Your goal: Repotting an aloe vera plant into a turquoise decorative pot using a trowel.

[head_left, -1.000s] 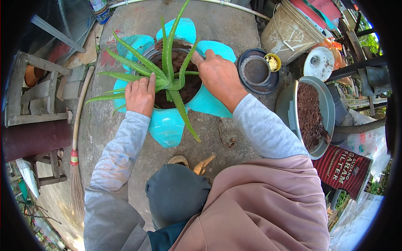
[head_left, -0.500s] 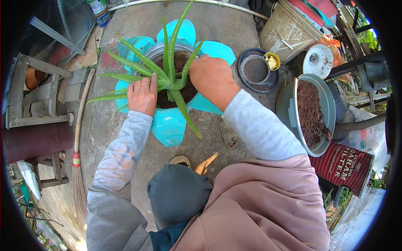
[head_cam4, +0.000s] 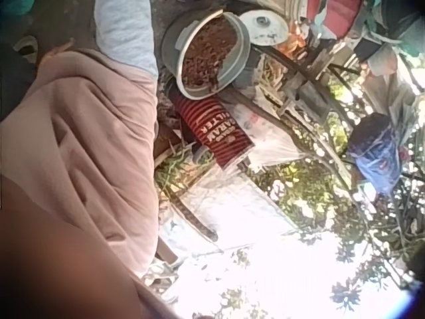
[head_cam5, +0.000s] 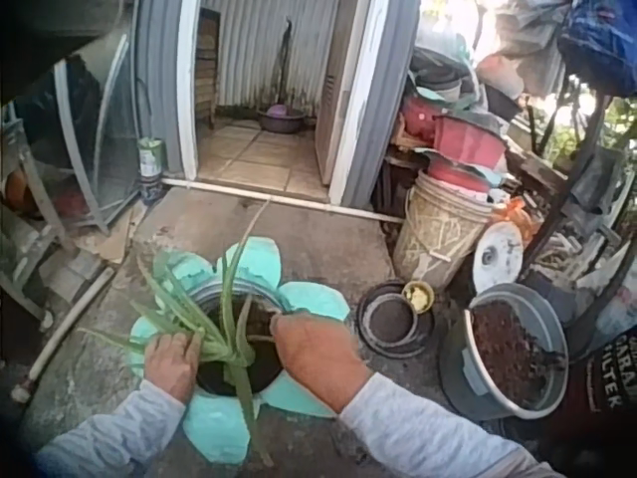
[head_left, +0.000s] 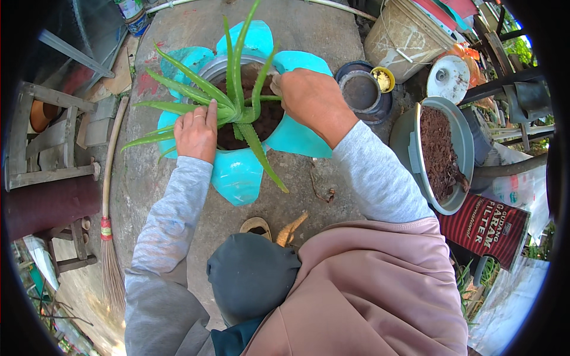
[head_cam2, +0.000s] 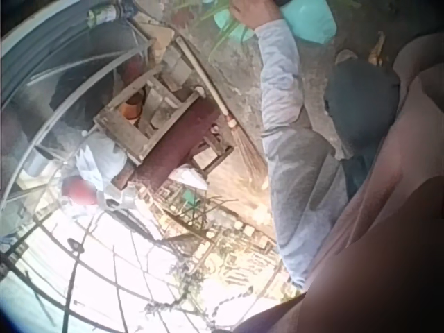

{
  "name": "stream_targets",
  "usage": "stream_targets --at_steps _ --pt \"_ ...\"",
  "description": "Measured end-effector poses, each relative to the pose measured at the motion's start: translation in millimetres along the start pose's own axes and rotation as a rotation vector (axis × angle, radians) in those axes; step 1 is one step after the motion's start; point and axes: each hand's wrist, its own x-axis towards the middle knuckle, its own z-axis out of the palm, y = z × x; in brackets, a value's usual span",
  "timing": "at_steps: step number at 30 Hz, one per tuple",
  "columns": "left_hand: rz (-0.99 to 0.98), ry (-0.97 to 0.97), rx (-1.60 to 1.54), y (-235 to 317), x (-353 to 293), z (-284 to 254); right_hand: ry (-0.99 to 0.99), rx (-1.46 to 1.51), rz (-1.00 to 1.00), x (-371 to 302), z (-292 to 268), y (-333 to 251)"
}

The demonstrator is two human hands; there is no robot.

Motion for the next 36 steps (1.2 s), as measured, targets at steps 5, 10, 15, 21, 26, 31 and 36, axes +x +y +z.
stream_targets --at_steps 5,10,15,21,26,31,36 --pt "-0.011 0.0 0.018 -3.6 -2.1 6.2 -0.094 0.007 0.002 1.2 8.1 4.0" --pt "0.0 -0.022 0.004 -0.7 3.0 2.7 0.005 0.182 0.044 -13.0 -8.4 35.8" --pt "0.083 0.0 -0.007 1.9 13.0 -2.6 -0.131 0.586 0.213 -64.1 -77.5 71.2" --pt "0.227 -0.059 -0.059 -1.6 10.5 -27.6 0.236 0.951 0.361 -167.1 -104.0 150.5" --pt "0.188 0.058 -0.167 2.3 9.2 -80.0 0.335 0.684 0.699 -253.6 -92.5 229.3" --pt "0.163 0.285 -0.474 45.9 39.3 -148.6 0.331 0.096 0.755 -307.2 -18.6 326.6" --pt "0.336 0.156 -0.596 120.1 67.6 -209.7 0.25 0.117 0.963 -285.5 38.0 375.7"
